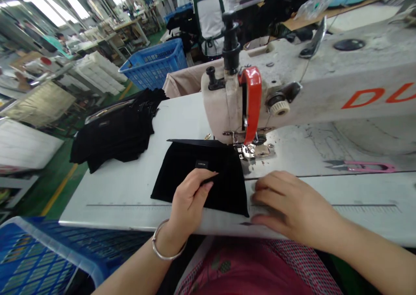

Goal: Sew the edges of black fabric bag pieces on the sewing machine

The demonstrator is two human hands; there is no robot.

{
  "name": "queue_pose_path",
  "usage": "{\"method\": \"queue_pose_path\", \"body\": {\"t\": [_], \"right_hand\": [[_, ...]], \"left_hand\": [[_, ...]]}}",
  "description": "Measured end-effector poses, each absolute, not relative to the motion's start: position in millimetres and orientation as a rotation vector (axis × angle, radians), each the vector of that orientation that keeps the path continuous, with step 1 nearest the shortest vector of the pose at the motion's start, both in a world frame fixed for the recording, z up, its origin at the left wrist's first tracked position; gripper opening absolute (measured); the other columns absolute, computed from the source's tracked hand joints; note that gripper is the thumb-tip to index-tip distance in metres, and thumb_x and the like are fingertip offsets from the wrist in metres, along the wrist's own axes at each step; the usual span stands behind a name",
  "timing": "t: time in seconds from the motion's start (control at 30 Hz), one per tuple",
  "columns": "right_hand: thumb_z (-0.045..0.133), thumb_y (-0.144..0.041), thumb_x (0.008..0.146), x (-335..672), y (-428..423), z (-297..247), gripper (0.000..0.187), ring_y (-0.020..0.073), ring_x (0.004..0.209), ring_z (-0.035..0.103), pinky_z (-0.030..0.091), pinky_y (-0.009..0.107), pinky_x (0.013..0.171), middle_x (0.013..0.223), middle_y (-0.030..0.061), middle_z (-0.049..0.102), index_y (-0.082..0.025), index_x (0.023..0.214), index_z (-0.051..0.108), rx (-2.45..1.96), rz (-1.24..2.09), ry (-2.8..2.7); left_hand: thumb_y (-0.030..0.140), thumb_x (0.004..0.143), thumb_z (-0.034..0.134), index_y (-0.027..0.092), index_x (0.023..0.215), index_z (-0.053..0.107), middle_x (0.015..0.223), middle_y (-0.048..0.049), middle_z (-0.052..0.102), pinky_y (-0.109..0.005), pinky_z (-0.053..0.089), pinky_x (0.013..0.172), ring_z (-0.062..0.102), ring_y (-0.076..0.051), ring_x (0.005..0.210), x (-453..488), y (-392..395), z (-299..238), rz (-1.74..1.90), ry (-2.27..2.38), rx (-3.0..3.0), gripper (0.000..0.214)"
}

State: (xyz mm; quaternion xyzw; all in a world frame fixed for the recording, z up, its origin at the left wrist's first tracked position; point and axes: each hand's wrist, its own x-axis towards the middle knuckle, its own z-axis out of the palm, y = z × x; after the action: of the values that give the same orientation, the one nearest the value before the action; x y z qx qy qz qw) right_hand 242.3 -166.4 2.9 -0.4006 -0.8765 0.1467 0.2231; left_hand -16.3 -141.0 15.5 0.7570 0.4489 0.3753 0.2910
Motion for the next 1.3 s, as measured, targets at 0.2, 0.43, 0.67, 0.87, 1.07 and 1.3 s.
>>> {"method": "queue_pose_path", "body": {"t": [0.2, 0.43, 0.67, 0.87, 1.07, 1.3], "right_hand": [[0.065, -0.032, 0.088, 222.9, -198.9, -18.6, 0.037, 0.0223, 0.094, 0.053, 0.043, 0.04, 0.082, 0.107, 0.0074, 0.061, -0.02, 0.122, 0.058, -1.174, 0.417, -2.221], [0.05, -0.014, 0.094, 210.7, -193.3, -10.3, 0.019, 0.0186, 0.085, 0.053, 0.044, 0.036, 0.075, 0.094, 0.0053, 0.064, -0.02, 0.101, 0.067, -1.068, 0.448, -2.163], [0.052, -0.012, 0.089, 207.3, -183.9, 3.7, 0.011, 0.0224, 0.109, 0.053, 0.04, 0.044, 0.099, 0.114, 0.0067, 0.063, -0.016, 0.095, 0.06, -0.953, 0.447, -2.277], [0.05, -0.012, 0.092, 204.8, -180.4, -0.8, 0.009, 0.022, 0.093, 0.057, 0.047, 0.043, 0.086, 0.095, 0.0065, 0.065, -0.016, 0.091, 0.058, -1.022, 0.404, -2.266], [0.054, -0.013, 0.09, 208.2, -181.1, 1.5, 0.012, 0.0198, 0.1, 0.057, 0.046, 0.038, 0.088, 0.102, 0.0047, 0.067, -0.017, 0.098, 0.062, -1.007, 0.555, -2.061], [0.06, -0.013, 0.084, 215.2, -175.3, 5.9, 0.015, 0.0195, 0.098, 0.056, 0.044, 0.041, 0.093, 0.096, 0.0026, 0.065, -0.02, 0.098, 0.063, -0.94, 0.764, -2.173]], "left_hand": [[0.01, 0.093, 0.05, 0.019, 0.113, 0.066, 0.109, -0.0068, 0.064, -0.034, 0.051, 0.095, 0.061, -0.019, 0.107, -15.9, -142.4, 12.7, 0.973, 1.073, 2.086, 0.027], [0.012, 0.094, 0.05, 0.019, 0.112, 0.065, 0.11, -0.0073, 0.064, -0.036, 0.051, 0.092, 0.061, -0.021, 0.108, -16.5, -144.0, 9.5, 1.01, 1.125, 2.106, 0.025], [0.014, 0.095, 0.048, 0.019, 0.113, 0.064, 0.11, -0.0079, 0.064, -0.036, 0.051, 0.091, 0.061, -0.021, 0.106, -16.7, -144.4, 7.7, 1.015, 1.135, 2.12, 0.024], [0.012, 0.094, 0.049, 0.018, 0.111, 0.063, 0.109, -0.0072, 0.064, -0.034, 0.05, 0.091, 0.061, -0.02, 0.106, -16.1, -143.6, 7.9, 1.016, 1.149, 2.123, 0.023], [0.015, 0.096, 0.048, 0.017, 0.11, 0.063, 0.107, -0.0067, 0.064, -0.034, 0.049, 0.089, 0.06, -0.019, 0.102, -17.0, -143.2, 7.7, 1.013, 1.208, 2.084, 0.02], [0.018, 0.097, 0.047, 0.017, 0.109, 0.063, 0.108, -0.007, 0.064, -0.035, 0.049, 0.09, 0.061, -0.02, 0.103, -17.6, -142.5, 7.5, 0.994, 1.215, 2.091, 0.02]]}}
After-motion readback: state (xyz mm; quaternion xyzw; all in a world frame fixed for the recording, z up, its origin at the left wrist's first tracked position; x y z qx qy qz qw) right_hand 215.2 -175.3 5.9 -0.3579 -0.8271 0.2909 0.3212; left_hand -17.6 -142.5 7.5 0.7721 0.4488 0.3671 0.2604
